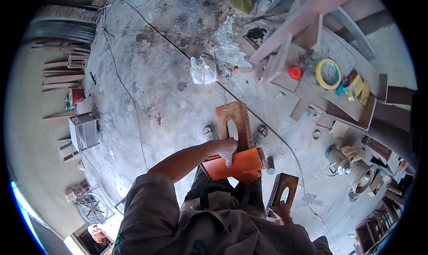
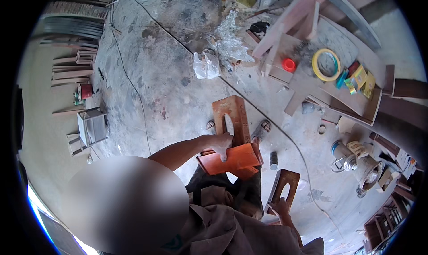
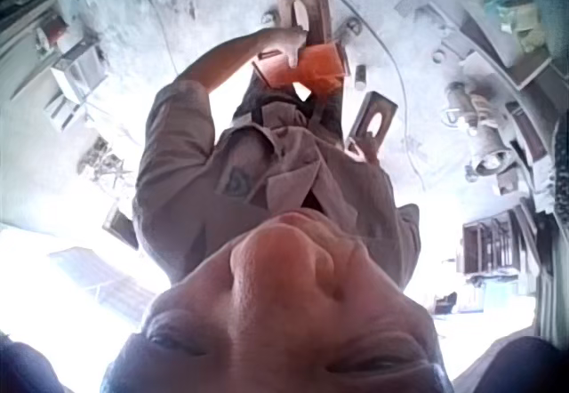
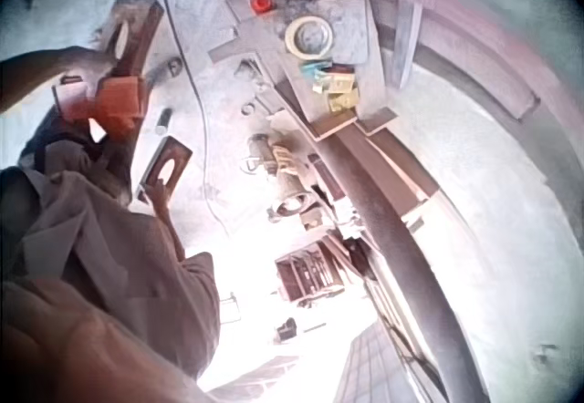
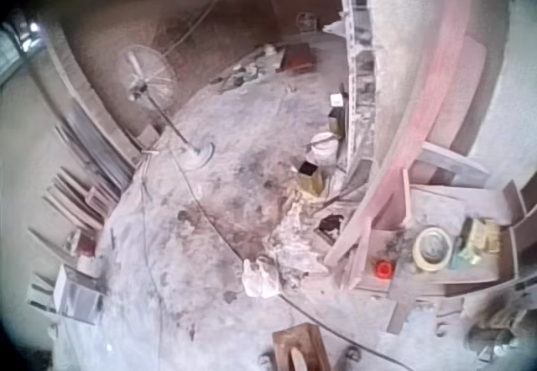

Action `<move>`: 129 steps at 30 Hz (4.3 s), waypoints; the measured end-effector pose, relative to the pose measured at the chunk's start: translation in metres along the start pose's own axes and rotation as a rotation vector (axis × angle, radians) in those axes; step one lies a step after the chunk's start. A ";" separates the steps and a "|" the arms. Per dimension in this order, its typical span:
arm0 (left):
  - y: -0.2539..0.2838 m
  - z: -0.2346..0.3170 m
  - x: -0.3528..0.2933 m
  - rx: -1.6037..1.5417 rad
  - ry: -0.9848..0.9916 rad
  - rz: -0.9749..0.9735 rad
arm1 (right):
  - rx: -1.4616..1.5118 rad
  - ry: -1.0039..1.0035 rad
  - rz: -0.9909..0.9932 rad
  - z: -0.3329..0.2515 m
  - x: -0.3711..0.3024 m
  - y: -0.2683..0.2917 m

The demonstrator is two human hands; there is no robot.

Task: The person sits on the floor and assembles several small wooden boxes by hand. They pick up individual pieces, align them, and fit them together to form the box structure.

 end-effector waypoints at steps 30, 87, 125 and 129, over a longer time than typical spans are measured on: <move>-0.129 -0.394 -0.511 -2.233 0.040 1.398 | -0.094 0.097 0.035 -0.506 0.034 0.328; 1.503 -0.623 -0.472 -2.597 -0.508 1.245 | -0.076 0.073 0.062 -1.152 0.268 1.781; 2.663 -0.689 -0.485 -2.528 -0.807 1.276 | -0.209 0.101 0.691 -1.519 0.463 2.873; 2.815 -0.675 -0.509 -2.482 -0.922 1.253 | -0.060 0.070 0.631 -1.524 0.469 2.955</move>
Point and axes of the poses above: each hand's wrist, its own x-axis towards the middle knuckle, its own y-axis out of the back of the hand, z = x × y, the point moved 6 cm from there along x, towards the middle knuckle, and after that the axes turned 15 degrees about -x, right-handed, at the moved point
